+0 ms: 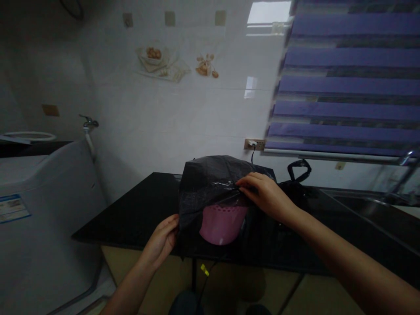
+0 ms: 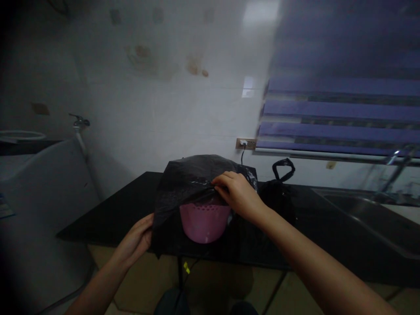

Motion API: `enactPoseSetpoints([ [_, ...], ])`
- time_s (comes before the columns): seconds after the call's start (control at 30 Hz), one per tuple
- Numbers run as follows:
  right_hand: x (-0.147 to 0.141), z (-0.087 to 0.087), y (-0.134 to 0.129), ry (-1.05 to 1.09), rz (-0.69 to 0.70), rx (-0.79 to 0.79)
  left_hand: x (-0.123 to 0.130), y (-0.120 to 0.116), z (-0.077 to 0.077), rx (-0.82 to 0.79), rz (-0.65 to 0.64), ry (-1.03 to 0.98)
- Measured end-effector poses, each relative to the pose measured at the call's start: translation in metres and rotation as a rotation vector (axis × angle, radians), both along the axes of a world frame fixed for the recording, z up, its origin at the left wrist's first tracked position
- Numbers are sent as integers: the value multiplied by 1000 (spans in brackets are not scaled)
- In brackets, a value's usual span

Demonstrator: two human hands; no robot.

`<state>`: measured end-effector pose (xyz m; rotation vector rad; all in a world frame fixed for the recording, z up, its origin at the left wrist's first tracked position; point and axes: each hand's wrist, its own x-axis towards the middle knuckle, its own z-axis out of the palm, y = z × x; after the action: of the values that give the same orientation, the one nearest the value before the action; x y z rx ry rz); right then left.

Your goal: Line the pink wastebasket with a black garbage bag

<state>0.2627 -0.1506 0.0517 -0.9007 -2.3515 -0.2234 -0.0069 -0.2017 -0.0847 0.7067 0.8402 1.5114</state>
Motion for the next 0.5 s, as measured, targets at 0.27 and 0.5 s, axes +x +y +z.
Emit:
enactPoseSetpoints([
  [0.27, 0, 2, 0, -17, -5, 62, 1, 4, -5, 32, -39, 25],
  [0.5, 2, 4, 0, 3, 6, 73, 4, 4, -6, 26, -33, 15],
])
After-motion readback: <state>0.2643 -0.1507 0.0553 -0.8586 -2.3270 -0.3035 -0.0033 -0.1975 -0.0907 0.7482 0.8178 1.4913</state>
